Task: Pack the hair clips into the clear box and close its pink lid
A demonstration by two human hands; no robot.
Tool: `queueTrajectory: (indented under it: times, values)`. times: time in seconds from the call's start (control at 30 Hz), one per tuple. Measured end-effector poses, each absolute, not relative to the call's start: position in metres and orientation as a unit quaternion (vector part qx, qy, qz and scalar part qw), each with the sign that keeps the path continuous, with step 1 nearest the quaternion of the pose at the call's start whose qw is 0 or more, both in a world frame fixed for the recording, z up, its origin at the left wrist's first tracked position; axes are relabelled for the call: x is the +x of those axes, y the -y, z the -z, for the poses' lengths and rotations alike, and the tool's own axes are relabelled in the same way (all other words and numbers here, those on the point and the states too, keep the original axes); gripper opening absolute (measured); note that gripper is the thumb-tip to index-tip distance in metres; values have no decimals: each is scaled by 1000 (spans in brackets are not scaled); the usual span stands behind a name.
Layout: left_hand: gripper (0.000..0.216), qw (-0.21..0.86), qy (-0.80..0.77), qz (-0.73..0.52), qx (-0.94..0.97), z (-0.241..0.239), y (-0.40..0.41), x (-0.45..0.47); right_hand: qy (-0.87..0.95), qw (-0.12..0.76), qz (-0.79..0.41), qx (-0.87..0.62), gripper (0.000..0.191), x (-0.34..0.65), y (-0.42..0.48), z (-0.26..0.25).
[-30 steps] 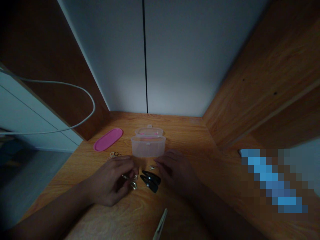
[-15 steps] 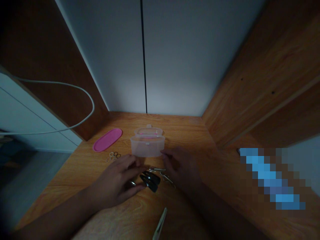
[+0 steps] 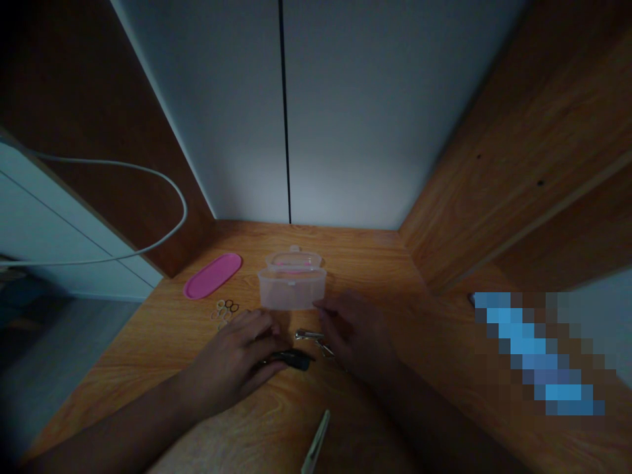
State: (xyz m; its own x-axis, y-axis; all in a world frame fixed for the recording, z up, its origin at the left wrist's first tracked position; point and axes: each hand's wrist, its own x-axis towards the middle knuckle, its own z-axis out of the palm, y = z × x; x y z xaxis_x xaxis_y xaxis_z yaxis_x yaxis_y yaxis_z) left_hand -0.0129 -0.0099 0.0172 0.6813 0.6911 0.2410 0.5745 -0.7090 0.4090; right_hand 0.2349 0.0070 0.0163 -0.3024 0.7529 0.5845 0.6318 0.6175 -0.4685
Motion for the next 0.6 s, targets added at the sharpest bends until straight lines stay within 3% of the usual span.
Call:
queueTrajectory:
  times: [0.37,0.6]
  values:
    - [18,140,-333,-208,909,-14,8,-15,844,394,-101,-350,17,232,-6,-22]
    - [17,208,-386,-315,842,-18,8,-14,860,375,-97,-333,19,230,-4,-25]
